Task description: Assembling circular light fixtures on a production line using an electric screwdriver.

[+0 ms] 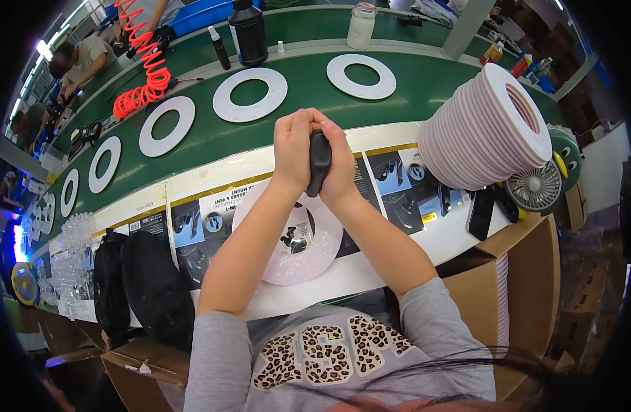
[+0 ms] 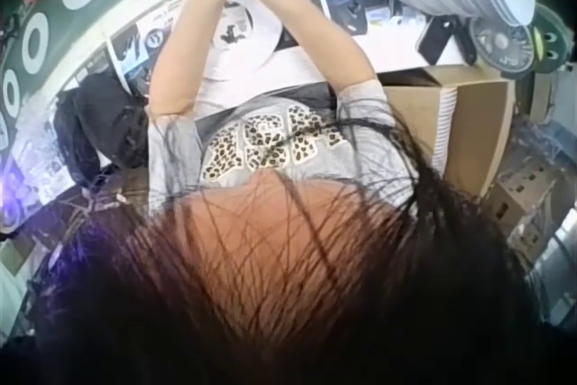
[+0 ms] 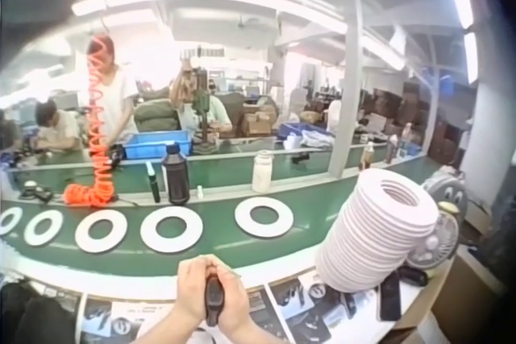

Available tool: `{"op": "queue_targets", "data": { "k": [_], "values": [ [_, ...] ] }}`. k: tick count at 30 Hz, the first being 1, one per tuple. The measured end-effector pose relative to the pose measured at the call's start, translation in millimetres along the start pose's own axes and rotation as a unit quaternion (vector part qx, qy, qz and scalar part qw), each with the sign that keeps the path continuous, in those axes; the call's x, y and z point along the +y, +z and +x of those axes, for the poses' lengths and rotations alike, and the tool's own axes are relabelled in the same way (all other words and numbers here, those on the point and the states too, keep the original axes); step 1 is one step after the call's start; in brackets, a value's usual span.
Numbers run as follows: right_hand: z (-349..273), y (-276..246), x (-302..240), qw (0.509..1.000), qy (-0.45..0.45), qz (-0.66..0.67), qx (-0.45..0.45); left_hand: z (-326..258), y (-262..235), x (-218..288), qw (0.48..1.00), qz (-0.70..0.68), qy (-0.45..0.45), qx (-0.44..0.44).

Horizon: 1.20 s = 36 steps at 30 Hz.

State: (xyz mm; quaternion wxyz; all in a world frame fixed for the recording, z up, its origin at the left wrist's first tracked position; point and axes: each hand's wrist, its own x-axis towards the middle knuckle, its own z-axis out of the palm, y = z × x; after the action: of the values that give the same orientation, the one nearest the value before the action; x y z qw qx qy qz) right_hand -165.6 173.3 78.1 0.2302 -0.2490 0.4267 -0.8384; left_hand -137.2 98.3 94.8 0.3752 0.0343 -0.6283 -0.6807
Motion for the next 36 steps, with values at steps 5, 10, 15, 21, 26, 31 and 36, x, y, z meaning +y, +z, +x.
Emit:
{"op": "queue_targets", "data": {
  "k": [5, 10, 15, 21, 26, 31, 36],
  "values": [
    [1.3, -12.5, 16.7, 1.000, -0.013, -0.013, 0.014, -4.9, -1.5, -0.3, 0.998, 0.050, -0.006, -0.024],
    [0.5, 1.6, 6.6, 1.000, -0.011, 0.002, 0.021, -4.4, -3.4, -3.0, 0.999, 0.042, -0.008, -0.024],
    [0.5, 1.7, 3.0, 1.000, -0.016, 0.017, 0.001, -4.6, -2.2, -2.4, 0.999, 0.039, -0.012, -0.022],
    [-0.2, 0.7, 1.9, 1.000, -0.023, 0.005, 0.019, -2.5, -3.8, 3.7, 0.998, -0.017, -0.039, -0.048],
    [2.6, 6.6, -5.9, 0.993, 0.063, 0.051, 0.087, 6.7, -8.7, 32.9, 0.997, 0.057, 0.008, -0.058],
    [24.3, -24.4, -23.2, 0.982, 0.021, 0.168, 0.080, -17.1, -22.3, 109.9, 0.874, 0.434, 0.135, -0.170],
    [34.7, -65.3, -28.9, 0.945, 0.090, 0.230, 0.214, -101.7, -33.6, 124.3, 0.659, 0.599, 0.022, -0.454]
  ]
}}
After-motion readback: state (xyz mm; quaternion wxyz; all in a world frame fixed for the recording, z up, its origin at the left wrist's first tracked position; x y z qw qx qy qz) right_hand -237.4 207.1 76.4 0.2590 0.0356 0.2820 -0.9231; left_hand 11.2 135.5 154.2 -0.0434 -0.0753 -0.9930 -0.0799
